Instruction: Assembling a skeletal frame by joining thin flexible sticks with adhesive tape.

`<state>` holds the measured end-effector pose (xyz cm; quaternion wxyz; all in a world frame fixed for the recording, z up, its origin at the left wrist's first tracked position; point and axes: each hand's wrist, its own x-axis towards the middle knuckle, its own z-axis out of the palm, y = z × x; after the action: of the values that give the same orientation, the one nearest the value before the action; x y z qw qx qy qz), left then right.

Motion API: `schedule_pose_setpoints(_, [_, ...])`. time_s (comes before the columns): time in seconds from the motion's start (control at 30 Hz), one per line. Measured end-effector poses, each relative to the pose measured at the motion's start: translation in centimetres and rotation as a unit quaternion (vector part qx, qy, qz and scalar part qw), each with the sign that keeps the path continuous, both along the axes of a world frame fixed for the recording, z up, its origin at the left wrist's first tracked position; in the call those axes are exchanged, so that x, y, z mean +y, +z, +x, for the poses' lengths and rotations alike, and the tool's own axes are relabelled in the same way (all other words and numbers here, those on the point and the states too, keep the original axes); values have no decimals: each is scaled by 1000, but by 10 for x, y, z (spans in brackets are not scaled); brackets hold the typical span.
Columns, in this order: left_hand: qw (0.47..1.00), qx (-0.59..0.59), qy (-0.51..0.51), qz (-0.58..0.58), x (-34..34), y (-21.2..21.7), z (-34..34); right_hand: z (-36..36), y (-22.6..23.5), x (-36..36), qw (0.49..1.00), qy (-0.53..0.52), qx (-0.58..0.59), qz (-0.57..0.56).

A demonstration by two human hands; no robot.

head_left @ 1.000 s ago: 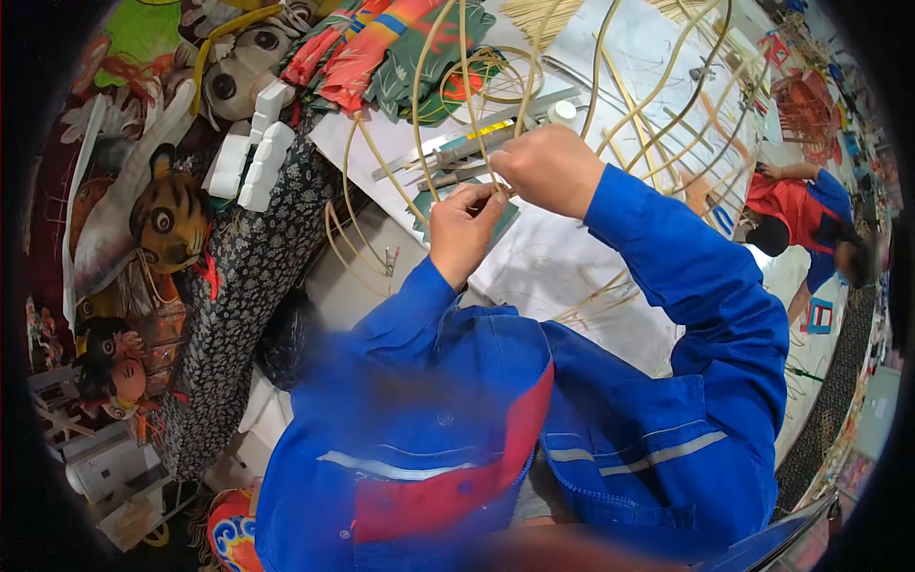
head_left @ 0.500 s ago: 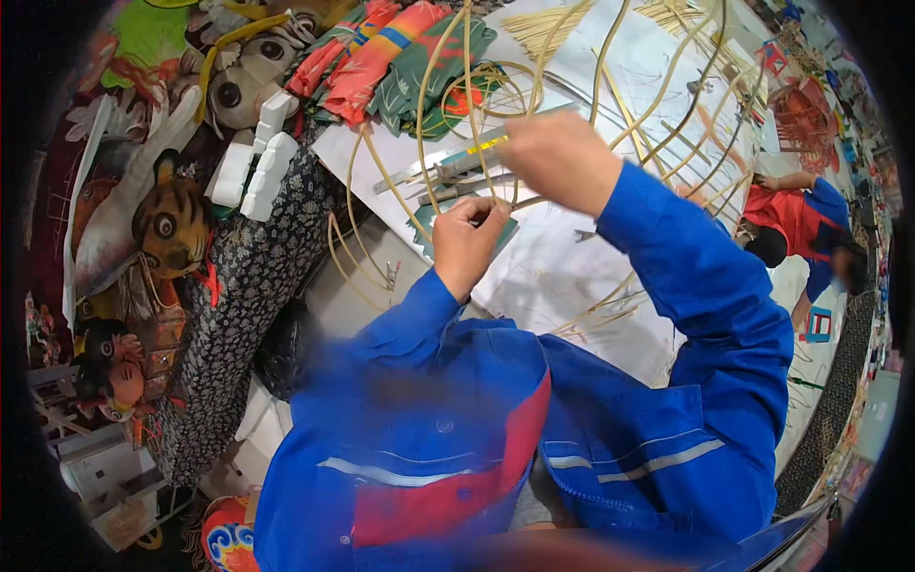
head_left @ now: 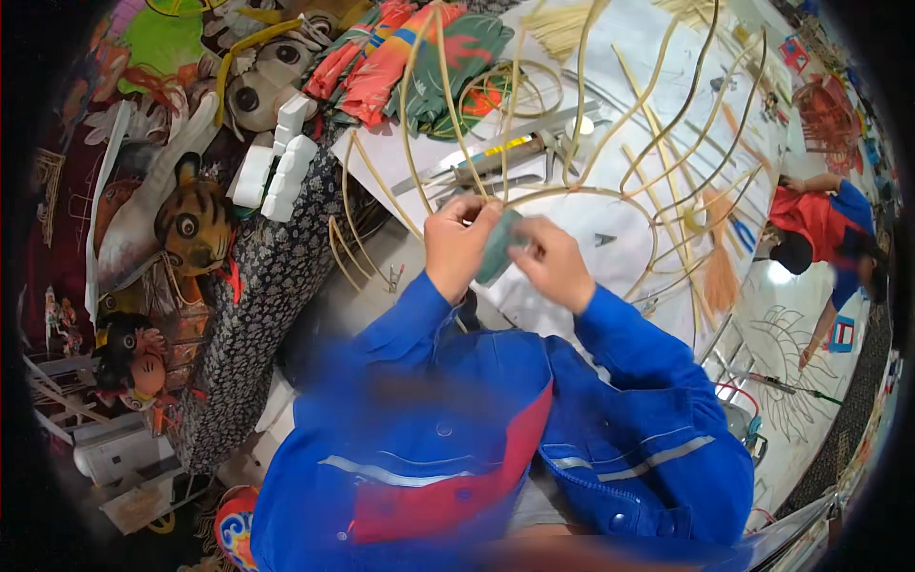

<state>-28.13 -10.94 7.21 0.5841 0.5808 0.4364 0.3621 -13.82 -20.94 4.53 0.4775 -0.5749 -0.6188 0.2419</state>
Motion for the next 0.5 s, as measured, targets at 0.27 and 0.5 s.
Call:
schedule_pose_setpoints(0.27, [998, -13, 29, -58, 1, 14, 0, 10, -1, 78, 846, 159, 505, -56])
schedule_pose_setpoints(0.5, [998, 9, 42, -53, 7, 1, -12, -1, -36, 56, 876, 40, 458, -150])
